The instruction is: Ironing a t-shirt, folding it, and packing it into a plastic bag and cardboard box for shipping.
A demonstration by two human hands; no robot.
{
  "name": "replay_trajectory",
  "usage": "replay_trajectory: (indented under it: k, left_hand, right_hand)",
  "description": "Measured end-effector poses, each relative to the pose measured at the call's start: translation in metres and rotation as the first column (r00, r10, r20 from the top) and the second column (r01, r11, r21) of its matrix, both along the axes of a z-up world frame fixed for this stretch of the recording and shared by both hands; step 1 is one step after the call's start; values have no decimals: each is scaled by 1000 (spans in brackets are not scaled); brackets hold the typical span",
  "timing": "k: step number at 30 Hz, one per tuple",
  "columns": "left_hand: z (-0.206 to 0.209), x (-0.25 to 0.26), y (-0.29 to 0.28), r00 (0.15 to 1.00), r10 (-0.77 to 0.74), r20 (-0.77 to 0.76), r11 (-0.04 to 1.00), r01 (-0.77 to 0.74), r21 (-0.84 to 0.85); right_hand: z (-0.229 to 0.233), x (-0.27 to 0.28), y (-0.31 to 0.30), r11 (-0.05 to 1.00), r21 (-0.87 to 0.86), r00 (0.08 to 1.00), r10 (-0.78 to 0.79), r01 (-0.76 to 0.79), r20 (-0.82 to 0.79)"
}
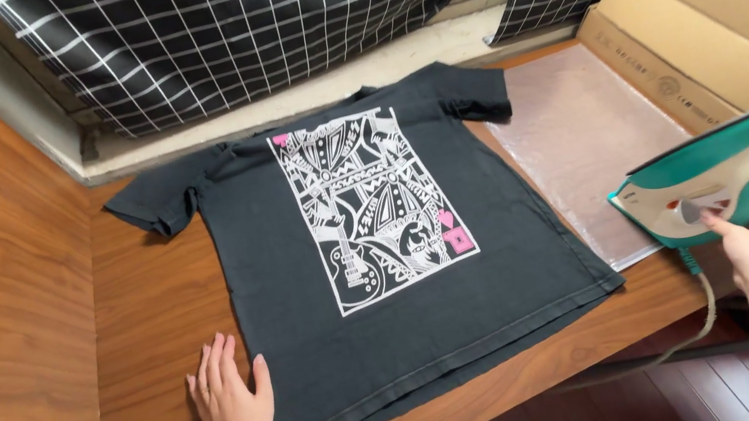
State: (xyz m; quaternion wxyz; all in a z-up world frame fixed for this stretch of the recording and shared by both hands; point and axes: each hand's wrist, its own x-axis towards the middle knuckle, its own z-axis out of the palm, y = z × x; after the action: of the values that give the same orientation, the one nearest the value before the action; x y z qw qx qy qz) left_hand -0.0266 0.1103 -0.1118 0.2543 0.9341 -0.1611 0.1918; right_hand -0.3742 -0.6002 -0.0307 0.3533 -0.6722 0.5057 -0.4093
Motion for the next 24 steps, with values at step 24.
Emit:
replay_trajectory:
  k: [24]
  left_hand:
    - [-14,-32,-11,997,53,56,999,-53,2]
  right_hand:
    - [137,253,465,147,701,501,800,-698,330]
